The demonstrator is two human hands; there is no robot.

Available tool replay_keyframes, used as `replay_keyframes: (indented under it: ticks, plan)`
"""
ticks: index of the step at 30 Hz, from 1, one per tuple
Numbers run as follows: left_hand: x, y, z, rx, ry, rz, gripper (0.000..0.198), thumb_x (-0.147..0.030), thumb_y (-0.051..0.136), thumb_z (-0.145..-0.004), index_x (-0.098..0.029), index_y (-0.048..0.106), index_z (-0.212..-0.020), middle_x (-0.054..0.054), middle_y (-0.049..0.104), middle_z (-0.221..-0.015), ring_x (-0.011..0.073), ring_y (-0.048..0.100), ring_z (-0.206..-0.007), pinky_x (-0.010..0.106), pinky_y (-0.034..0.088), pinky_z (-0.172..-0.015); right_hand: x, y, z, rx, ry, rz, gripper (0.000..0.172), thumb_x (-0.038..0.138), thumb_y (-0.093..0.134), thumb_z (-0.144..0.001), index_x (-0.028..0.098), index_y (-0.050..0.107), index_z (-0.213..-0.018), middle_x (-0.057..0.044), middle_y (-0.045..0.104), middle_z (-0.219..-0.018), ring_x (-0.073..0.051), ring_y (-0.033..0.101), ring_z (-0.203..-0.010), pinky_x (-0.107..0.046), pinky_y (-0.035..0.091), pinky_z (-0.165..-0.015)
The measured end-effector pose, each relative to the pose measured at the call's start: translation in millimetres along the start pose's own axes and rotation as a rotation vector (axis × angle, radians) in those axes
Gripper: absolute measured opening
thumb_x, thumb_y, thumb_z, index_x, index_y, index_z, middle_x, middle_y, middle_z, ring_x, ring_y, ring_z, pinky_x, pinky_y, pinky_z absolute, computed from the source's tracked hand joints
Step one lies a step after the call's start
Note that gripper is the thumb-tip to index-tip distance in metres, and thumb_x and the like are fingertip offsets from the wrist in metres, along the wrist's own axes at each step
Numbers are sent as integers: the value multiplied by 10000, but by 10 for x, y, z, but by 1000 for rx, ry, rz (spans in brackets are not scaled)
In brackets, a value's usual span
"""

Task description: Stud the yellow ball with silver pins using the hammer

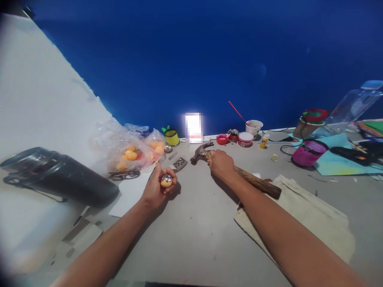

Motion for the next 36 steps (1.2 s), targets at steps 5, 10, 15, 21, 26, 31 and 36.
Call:
replay_keyframes:
  ticks: [5, 10, 15, 21, 26, 31, 36]
  plan:
    - [3, -172, -59, -118, 61, -10, 594, -702, 533, -929, -155, 582, -701, 14, 590, -564, 46, 364, -355, 169, 244, -382, -6, 68, -17, -3, -20, 83, 259, 320, 601, -996, 170, 721, -1169, -156, 681, -1170, -275, 610, -1123, -324, 447, -846]
    - [-48, -290, -107, -216, 108, 6, 549, -635, 536, -959, -161, 565, -683, 8, 586, -551, 50, 367, -341, 172, 250, -369, 259, -127, 17, -93, -139, 38, 295, 313, 588, -1000, 181, 712, -1233, -160, 688, -1239, -285, 604, -1178, -338, 463, -895]
    - [-51, -295, -131, -225, 99, 18, 528, -582, 511, -990, -159, 559, -677, 7, 568, -527, 52, 362, -333, 170, 258, -364, 927, -200, -76, 86, -349, -1, 252, 296, 558, -999, 219, 783, -1082, -121, 767, -1143, -269, 691, -1098, -317, 499, -858]
    - [-84, -347, -165, -240, 143, 31, 514, -581, 520, -984, -164, 550, -686, -2, 559, -540, 55, 356, -328, 177, 260, -357, 1507, -53, -247, 186, -504, 59, 302, 232, 654, -938, 233, 764, -1219, -105, 767, -1229, -284, 686, -1187, -328, 521, -928]
    - [-59, -389, -173, -281, 130, 35, 500, -567, 520, -983, -168, 538, -683, -6, 564, -553, 58, 365, -325, 174, 240, -358, 1568, 59, -259, 183, -515, 81, 408, 295, 764, -883, 237, 735, -1286, -133, 759, -1245, -322, 675, -1206, -380, 527, -949]
    - [-49, -375, -168, -278, 113, 37, 502, -575, 510, -984, -170, 537, -687, -6, 563, -561, 57, 357, -327, 172, 232, -357, 1530, 103, -273, 223, -502, 74, 362, 277, 732, -908, 263, 740, -1269, -120, 754, -1261, -307, 688, -1188, -376, 517, -940]
    - [-53, -369, -172, -272, 118, 44, 499, -560, 503, -993, -170, 537, -684, 1, 570, -571, 57, 353, -330, 174, 232, -356, 1534, 77, -247, 206, -516, 91, 271, 308, 725, -914, 229, 762, -1170, -133, 754, -1244, -321, 693, -1169, -371, 523, -905]
Point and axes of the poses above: each hand's wrist, its own z-axis away from the middle knuckle, its own y-axis out of the palm, x = y × z, the point moved 8 cm from there along -z, towards the middle knuckle
